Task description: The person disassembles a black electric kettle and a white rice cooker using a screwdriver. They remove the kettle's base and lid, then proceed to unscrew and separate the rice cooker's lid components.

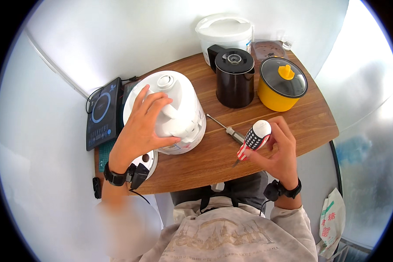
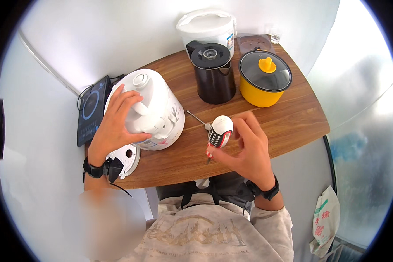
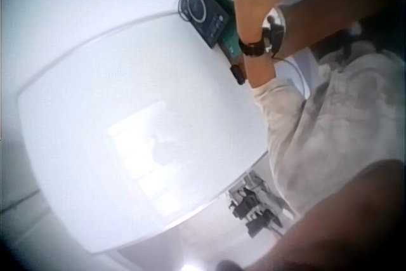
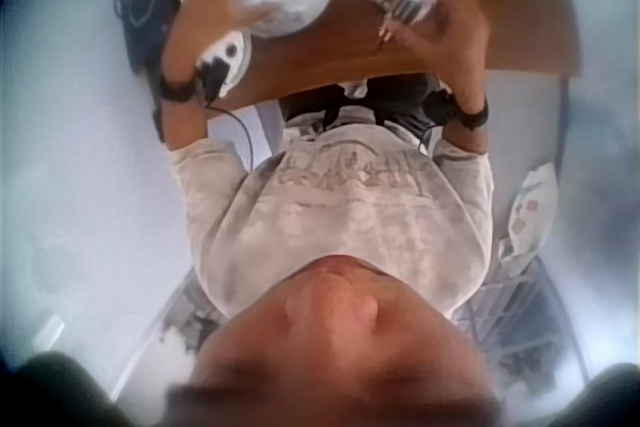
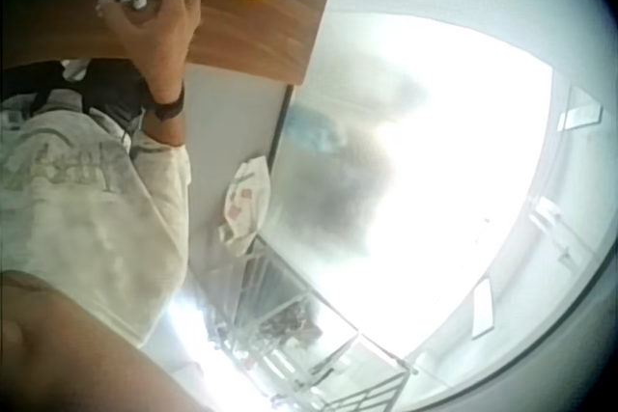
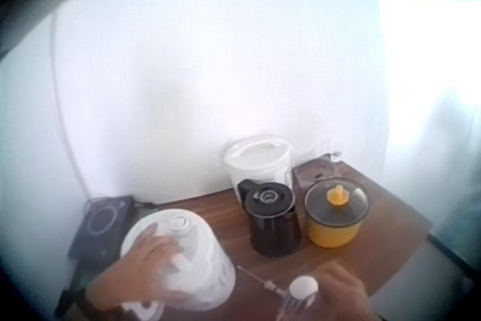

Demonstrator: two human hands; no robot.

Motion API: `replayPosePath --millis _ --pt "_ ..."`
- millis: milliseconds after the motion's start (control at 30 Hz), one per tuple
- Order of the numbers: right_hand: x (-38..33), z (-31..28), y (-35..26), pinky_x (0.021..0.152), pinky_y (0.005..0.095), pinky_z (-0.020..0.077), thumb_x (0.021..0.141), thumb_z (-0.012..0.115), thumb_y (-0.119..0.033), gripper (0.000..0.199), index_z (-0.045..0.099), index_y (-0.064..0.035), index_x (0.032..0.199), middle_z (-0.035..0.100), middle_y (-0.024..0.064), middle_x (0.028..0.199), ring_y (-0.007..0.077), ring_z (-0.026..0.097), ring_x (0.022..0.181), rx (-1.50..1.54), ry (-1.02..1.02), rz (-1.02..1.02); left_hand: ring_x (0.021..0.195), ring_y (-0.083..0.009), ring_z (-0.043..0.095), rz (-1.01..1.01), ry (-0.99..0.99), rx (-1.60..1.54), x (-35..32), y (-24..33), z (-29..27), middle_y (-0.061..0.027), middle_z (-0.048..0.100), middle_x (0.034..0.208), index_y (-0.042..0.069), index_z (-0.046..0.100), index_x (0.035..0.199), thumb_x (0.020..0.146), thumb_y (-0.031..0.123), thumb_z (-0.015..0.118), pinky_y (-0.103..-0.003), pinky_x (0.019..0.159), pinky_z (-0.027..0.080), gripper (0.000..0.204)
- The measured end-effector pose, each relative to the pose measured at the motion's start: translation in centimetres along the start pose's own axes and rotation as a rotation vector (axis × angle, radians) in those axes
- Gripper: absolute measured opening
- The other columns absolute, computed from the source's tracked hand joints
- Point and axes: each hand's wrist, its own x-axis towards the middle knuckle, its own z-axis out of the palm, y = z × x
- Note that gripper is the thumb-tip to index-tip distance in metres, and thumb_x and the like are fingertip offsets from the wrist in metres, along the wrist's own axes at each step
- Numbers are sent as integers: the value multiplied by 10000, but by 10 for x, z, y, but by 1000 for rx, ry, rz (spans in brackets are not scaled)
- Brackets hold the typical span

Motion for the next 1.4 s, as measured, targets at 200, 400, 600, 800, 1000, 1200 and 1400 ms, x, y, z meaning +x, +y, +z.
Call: replayPosePath --millis 200,400,600,800,1000,1200,1400 --pt "-9 12 -3 669 211 551 773 792 -33 615 475 -44 1300 590 23 905 74 655 867 453 51 169 1459 -381 335 47 5 -49 2 -5 2 -94 513 1389 103 583 1309 649 318 915 -500 1149 401 770" --pt "-10 10 6 712 292 628 822 680 33 500 394 -51 1224 589 65 960 124 665 887 763 216 211 1457 -351 349 11 -53 -134 4 -3 -2 -98 495 1366 128 593 1305 686 291 890 -491 1129 425 705" --pt "-14 26 19 710 324 652 862 656 24 334 397 -57 1058 597 92 950 144 673 851 760 313 237 1453 -359 350 24 -64 -126 9 -6 -2 -100 491 1355 140 590 1291 689 275 884 -485 1120 432 683" --pt "-18 57 19 696 342 647 924 612 -45 246 394 -75 1035 628 115 929 186 702 796 746 409 226 1451 -360 354 -9 6 -106 7 -4 9 -90 488 1383 167 603 1282 663 282 879 -477 1119 430 688" --pt "-23 64 21 659 341 636 927 605 -42 260 389 -70 1068 651 126 930 217 715 795 856 464 253 1456 -358 362 -35 47 -93 5 -2 14 -84 477 1431 175 623 1276 643 281 873 -488 1083 462 689" --pt "-26 64 25 716 374 669 911 600 20 264 379 -46 1039 631 149 967 245 718 893 939 407 267 1444 -357 383 -20 76 -61 5 1 16 -82 477 1432 183 624 1276 639 272 856 -484 1031 510 684" --pt "-26 68 24 716 372 668 919 606 3 262 383 -42 1050 640 153 963 256 727 880 942 429 253 1442 -359 385 -15 85 -37 5 0 18 -83 478 1429 187 619 1275 640 268 849 -487 1018 521 681"
